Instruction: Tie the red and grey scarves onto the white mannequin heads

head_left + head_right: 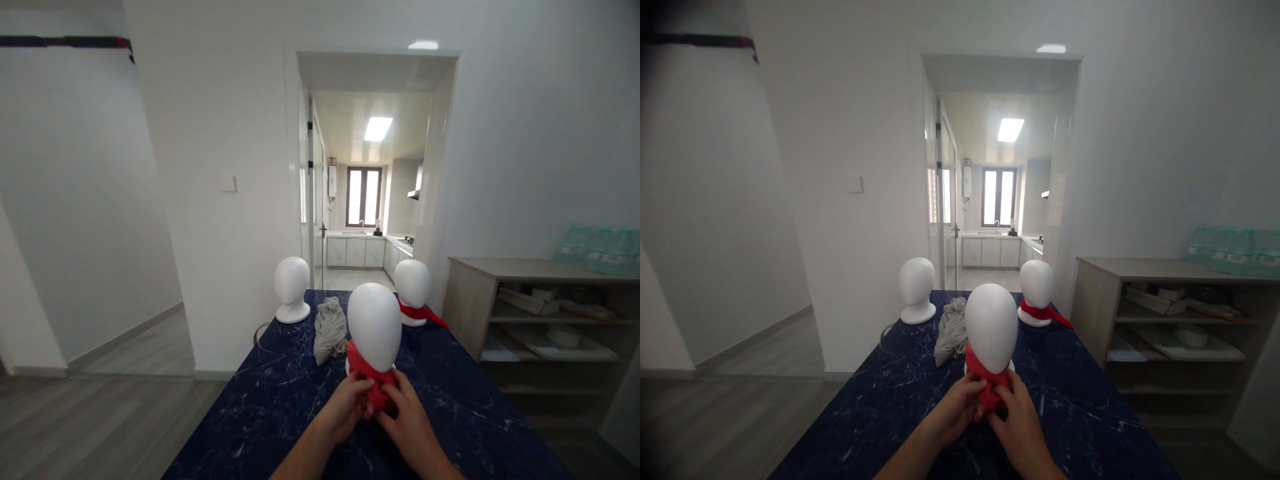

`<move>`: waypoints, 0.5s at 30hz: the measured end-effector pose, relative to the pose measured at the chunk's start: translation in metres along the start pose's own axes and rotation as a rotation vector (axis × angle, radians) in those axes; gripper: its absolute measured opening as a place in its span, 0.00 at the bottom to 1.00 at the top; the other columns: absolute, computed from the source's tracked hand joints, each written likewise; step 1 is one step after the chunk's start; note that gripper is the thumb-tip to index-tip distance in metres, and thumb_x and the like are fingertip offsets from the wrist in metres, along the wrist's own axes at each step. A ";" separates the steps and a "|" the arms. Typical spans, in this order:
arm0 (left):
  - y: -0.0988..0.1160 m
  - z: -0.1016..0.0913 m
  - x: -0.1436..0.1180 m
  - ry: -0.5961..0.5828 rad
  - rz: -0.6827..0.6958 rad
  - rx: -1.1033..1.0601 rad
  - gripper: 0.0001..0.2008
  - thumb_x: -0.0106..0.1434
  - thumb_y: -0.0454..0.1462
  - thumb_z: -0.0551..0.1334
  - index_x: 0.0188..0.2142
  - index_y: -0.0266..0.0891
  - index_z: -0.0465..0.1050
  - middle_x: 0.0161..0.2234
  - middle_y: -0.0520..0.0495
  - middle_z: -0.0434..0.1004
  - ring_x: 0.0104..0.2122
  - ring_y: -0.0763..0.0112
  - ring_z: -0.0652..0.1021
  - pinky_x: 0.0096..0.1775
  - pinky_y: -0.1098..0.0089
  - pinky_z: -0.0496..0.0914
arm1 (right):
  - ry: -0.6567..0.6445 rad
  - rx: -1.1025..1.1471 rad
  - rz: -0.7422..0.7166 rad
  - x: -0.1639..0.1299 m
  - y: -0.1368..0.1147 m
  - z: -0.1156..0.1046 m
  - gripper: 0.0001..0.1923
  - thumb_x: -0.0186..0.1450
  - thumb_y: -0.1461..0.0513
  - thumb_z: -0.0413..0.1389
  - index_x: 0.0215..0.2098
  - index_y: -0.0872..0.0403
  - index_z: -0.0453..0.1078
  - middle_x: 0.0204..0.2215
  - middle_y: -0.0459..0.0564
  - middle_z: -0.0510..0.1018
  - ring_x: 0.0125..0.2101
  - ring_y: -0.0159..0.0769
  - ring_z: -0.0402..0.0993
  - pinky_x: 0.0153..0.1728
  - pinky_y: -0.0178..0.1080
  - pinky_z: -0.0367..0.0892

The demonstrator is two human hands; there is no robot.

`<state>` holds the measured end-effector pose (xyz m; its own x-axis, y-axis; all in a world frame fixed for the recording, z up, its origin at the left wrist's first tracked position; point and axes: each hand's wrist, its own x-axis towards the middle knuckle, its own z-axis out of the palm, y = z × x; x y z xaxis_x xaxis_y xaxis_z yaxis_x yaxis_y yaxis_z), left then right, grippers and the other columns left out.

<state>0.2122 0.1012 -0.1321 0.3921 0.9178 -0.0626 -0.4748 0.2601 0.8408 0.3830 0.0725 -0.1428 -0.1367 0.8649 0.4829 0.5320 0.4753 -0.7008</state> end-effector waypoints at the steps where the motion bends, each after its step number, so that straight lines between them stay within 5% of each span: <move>1: 0.001 -0.002 0.000 0.004 -0.011 0.022 0.21 0.57 0.42 0.72 0.47 0.37 0.73 0.30 0.50 0.80 0.17 0.79 0.72 0.20 0.76 0.59 | -0.005 0.041 0.020 0.000 0.001 -0.001 0.17 0.62 0.64 0.60 0.47 0.47 0.82 0.65 0.54 0.69 0.65 0.50 0.67 0.68 0.49 0.61; 5: 0.008 -0.014 -0.002 0.048 -0.022 0.104 0.20 0.58 0.42 0.70 0.47 0.36 0.75 0.36 0.45 0.83 0.17 0.81 0.72 0.20 0.77 0.60 | -0.044 0.384 0.188 -0.001 0.009 -0.007 0.15 0.63 0.59 0.61 0.46 0.51 0.83 0.59 0.56 0.77 0.59 0.51 0.73 0.63 0.50 0.66; 10: 0.014 -0.035 0.001 0.077 0.000 0.377 0.20 0.60 0.41 0.67 0.51 0.36 0.75 0.45 0.41 0.84 0.22 0.77 0.77 0.26 0.74 0.68 | -0.096 0.829 0.628 -0.007 0.015 -0.014 0.31 0.57 0.44 0.68 0.52 0.53 0.80 0.50 0.59 0.84 0.49 0.53 0.81 0.44 0.49 0.79; 13: 0.021 -0.049 0.007 0.242 0.153 0.684 0.23 0.52 0.33 0.69 0.49 0.37 0.77 0.48 0.39 0.83 0.40 0.59 0.84 0.42 0.62 0.77 | -0.129 0.776 0.578 -0.007 0.013 -0.026 0.36 0.59 0.38 0.65 0.54 0.54 0.79 0.52 0.61 0.83 0.51 0.55 0.80 0.44 0.51 0.78; 15: 0.027 -0.056 0.010 0.221 0.294 0.831 0.34 0.46 0.28 0.70 0.56 0.39 0.75 0.58 0.37 0.78 0.58 0.49 0.77 0.59 0.54 0.71 | -0.132 0.594 0.465 -0.006 0.009 -0.035 0.36 0.61 0.37 0.64 0.56 0.53 0.79 0.56 0.60 0.81 0.55 0.57 0.77 0.49 0.53 0.76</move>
<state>0.1594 0.1344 -0.1400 0.1442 0.9718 0.1865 0.2232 -0.2156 0.9506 0.4173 0.0656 -0.1336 -0.1276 0.9914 0.0290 0.0255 0.0325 -0.9991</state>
